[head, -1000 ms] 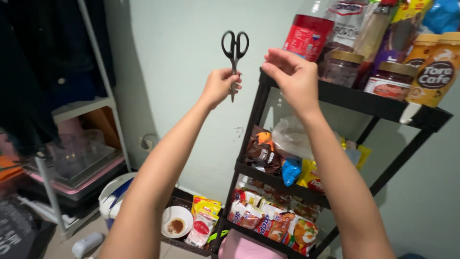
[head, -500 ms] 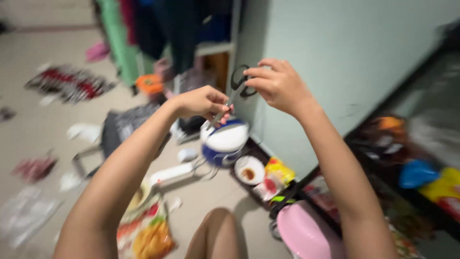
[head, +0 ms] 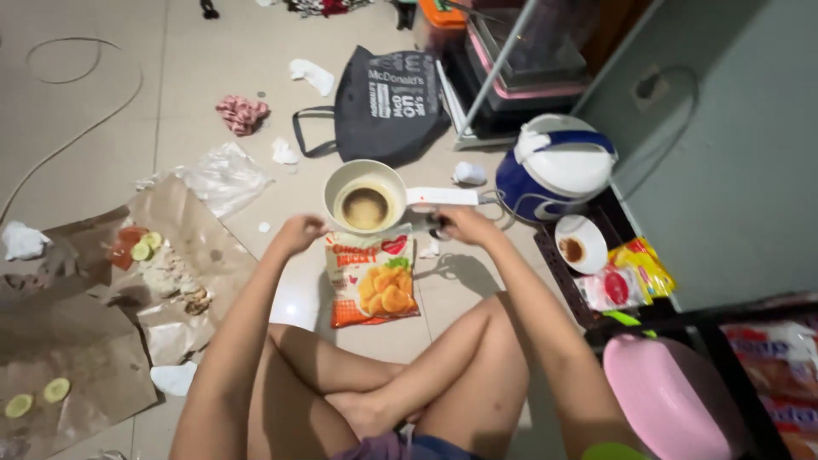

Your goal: Cooking chicken nuggets using an electric pot on the floor.

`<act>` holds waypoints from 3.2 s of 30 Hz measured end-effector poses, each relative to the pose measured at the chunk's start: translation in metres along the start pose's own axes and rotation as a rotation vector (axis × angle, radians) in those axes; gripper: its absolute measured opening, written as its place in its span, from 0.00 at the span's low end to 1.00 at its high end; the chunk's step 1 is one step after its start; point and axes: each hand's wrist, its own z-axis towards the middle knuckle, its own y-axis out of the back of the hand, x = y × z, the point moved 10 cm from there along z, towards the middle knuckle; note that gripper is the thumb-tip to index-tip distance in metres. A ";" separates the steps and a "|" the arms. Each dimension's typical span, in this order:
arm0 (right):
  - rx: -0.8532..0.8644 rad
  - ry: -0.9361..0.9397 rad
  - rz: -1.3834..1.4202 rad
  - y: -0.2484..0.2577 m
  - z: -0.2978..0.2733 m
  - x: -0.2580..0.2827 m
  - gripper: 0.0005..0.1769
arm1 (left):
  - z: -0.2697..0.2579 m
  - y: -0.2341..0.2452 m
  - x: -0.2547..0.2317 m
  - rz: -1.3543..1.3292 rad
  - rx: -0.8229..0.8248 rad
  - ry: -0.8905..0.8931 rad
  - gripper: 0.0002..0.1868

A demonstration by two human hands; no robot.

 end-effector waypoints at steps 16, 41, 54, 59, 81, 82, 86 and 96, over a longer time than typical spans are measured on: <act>-0.407 -0.653 1.116 -0.194 -0.001 -0.084 0.16 | -0.025 -0.102 0.072 -0.773 -0.006 0.370 0.14; -0.321 -0.354 1.215 -0.086 -0.011 -0.038 0.18 | -0.108 0.056 -0.224 0.482 -0.624 -0.607 0.32; 0.130 -0.495 0.469 -0.018 -0.039 -0.088 0.42 | 0.022 -0.025 -0.153 0.327 0.031 -0.181 0.16; 0.452 -0.461 -0.052 0.023 -0.051 -0.074 0.51 | 0.016 -0.018 -0.167 0.260 -0.019 -0.235 0.12; 0.535 -0.324 -0.177 0.015 -0.015 -0.044 0.43 | 0.029 -0.007 -0.168 0.139 -0.044 -0.366 0.10; 0.540 -0.328 -0.163 0.014 -0.014 -0.045 0.42 | 0.030 -0.005 -0.168 0.136 -0.041 -0.349 0.10; 0.578 -0.380 -0.133 0.019 -0.015 -0.045 0.39 | 0.028 -0.002 -0.170 0.104 -0.057 -0.361 0.10; 0.559 -0.326 -0.240 0.022 -0.018 -0.042 0.41 | 0.030 -0.008 -0.165 0.087 -0.057 -0.365 0.10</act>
